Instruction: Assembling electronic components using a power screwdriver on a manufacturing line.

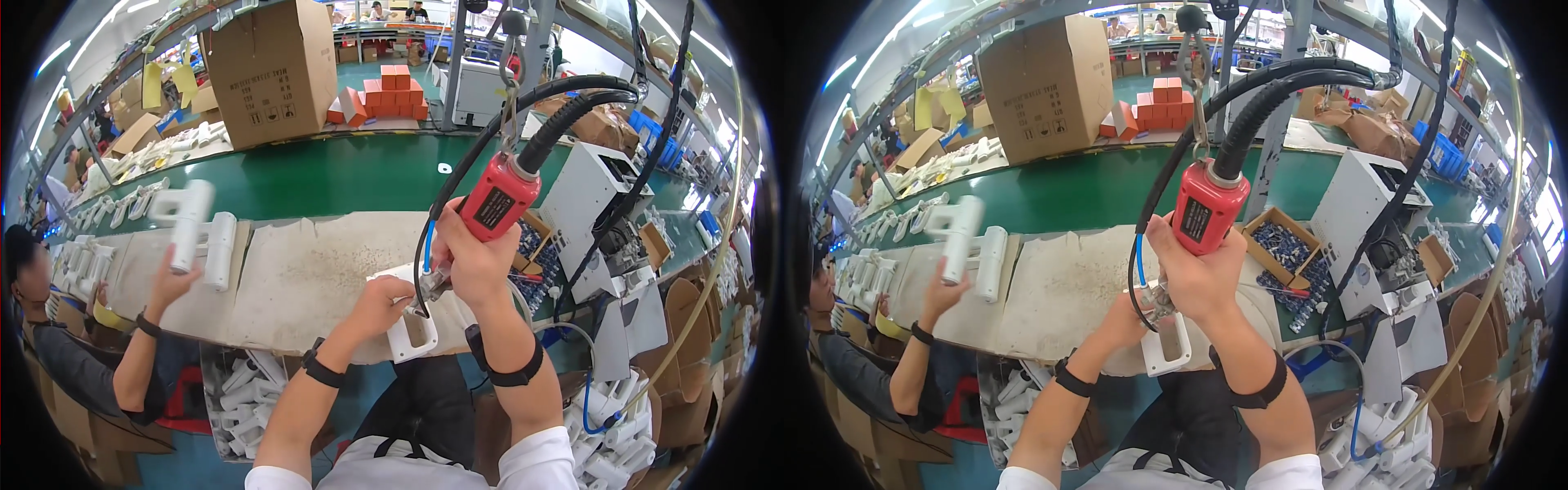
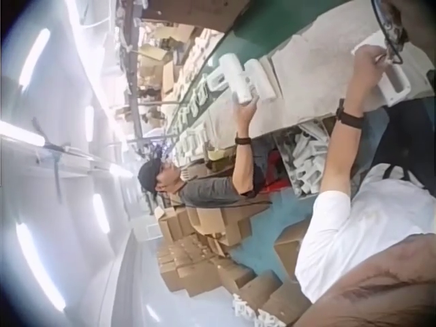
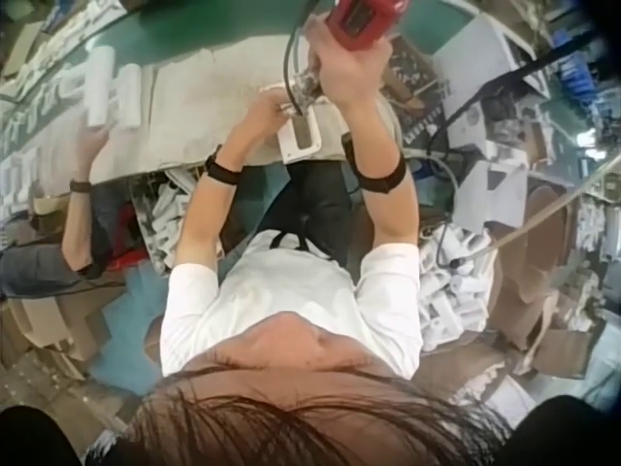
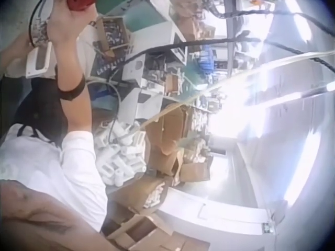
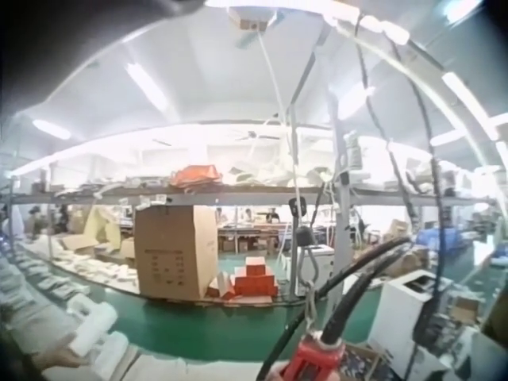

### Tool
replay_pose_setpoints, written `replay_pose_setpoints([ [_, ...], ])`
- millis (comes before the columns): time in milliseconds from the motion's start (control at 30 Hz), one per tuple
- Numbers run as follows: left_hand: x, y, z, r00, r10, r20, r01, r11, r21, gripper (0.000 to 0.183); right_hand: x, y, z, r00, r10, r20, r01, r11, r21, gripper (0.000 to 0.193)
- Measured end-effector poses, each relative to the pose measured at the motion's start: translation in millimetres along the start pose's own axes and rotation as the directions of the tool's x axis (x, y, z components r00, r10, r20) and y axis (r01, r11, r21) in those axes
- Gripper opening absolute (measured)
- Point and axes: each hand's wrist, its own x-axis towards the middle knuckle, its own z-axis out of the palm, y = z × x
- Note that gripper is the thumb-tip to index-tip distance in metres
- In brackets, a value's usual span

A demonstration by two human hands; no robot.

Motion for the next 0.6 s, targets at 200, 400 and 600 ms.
replay_pose_setpoints([
  [200,-6.8,-7.9,-1.1,1.0,-0.011,0.012,0.008,0.979,0.205,0.01,-3.4,-16.8,0.6,1.0,-0.029,-0.001,0.03,1.0,0.005,0.011],
  [400,-11.1,-4.6,9.4,0.998,-0.043,-0.045,0.05,0.983,0.176,0.012,-6.5,-23.6,2.6,0.992,-0.128,-0.008,0.128,0.991,0.042,0.011],
  [600,-9.7,11.7,5.6,0.995,-0.02,-0.096,0.024,0.999,0.039,0.017,-8.9,-27.3,1.2,0.99,-0.14,-0.021,0.141,0.99,0.017,0.01],
])
